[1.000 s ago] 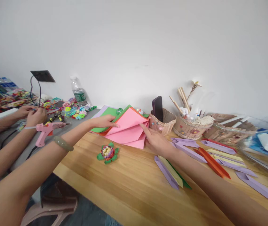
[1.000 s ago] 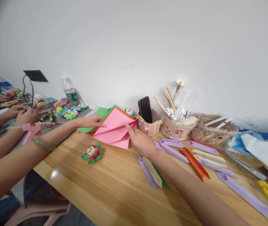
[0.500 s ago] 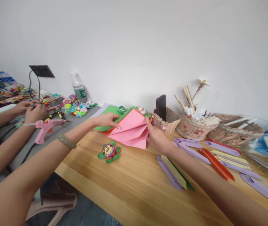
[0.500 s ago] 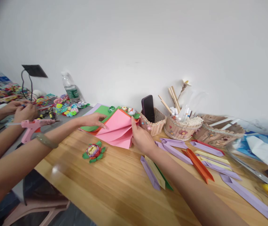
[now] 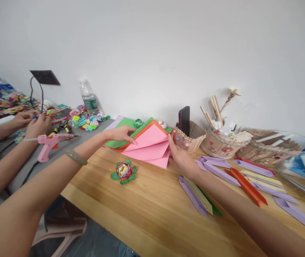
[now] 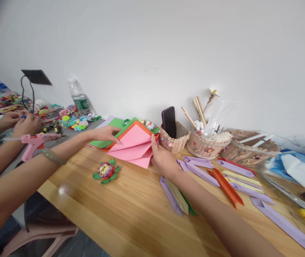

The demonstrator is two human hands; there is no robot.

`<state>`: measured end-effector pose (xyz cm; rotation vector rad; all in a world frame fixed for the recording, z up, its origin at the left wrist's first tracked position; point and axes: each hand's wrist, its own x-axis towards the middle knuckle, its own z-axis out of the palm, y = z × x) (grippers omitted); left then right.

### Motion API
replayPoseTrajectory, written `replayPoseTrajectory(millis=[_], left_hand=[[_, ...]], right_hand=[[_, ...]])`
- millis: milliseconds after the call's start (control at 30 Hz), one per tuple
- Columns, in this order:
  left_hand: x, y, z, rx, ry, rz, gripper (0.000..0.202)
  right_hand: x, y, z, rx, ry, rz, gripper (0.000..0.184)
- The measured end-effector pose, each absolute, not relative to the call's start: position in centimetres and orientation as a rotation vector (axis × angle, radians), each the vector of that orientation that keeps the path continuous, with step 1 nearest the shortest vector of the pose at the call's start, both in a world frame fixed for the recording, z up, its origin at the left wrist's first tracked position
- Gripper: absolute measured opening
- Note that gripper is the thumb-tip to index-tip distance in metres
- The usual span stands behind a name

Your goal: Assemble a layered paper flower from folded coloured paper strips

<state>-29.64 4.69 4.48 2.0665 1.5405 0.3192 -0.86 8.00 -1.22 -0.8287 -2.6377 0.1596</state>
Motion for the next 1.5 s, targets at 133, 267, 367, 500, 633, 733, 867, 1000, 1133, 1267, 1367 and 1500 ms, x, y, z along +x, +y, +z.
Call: replayPoseTrajectory(millis=[133,267,367,500,633,733,867,1000,1133,1267,1367,1500], left_hand=[[-30.1,5.1,4.1,2.095,1.587,0.288,0.044],[-30.3,5.4,4.0,2.147,1.664,0.221,0.046],[-29.9,4.9,4.3,2.191,1.711,0.189,0.052],[-28.7,3.3,4.2,2.266,1.782,0.207,0.064],[-27.6,2.0,3.4,2.338,1.852,0.153,0.063],[-27.0,1.6,3.1,2.411,1.815,0.065,0.066],[-26.7,1.4,3.0,2.503,1.68,-0.033,0.064],[-26.6,1.1,3.0,2.537,1.587,-0.056,0.066],[-26.5,0.6,3.1,2.51,1.587,-0.017,0.07],[-27.0,0.3,3.5,2.449,1.673,0.12,0.052],[-27.4,0.4,3.4,2.407,1.763,0.274,0.045],[-27.8,0.8,2.7,2.377,1.923,0.522,0.05]], right_hand=[[-0.5,7.7,-1.2,-0.83,-2.607,0.187,0.074],[-0.3,7.3,-0.8,-0.9,-2.567,0.173,0.053],[-0.5,7.0,-0.3,-0.918,-2.581,0.143,0.045],[-1.2,7.0,0.0,-0.832,-2.66,0.163,0.05],[-1.9,7.5,0.3,-0.786,-2.696,0.233,0.034],[-2.5,7.9,0.8,-0.807,-2.691,0.282,0.025],[-3.1,8.1,1.7,-0.835,-2.678,0.322,0.029],[-3.5,8.1,2.5,-0.814,-2.642,0.354,0.028],[-3.8,8.3,2.9,-0.805,-2.596,0.384,0.028],[-3.9,8.6,3.3,-0.867,-2.532,0.394,0.028],[-3.9,8.7,3.8,-0.89,-2.49,0.42,0.027],[-3.7,8.6,4.5,-0.888,-2.455,0.462,0.025]])
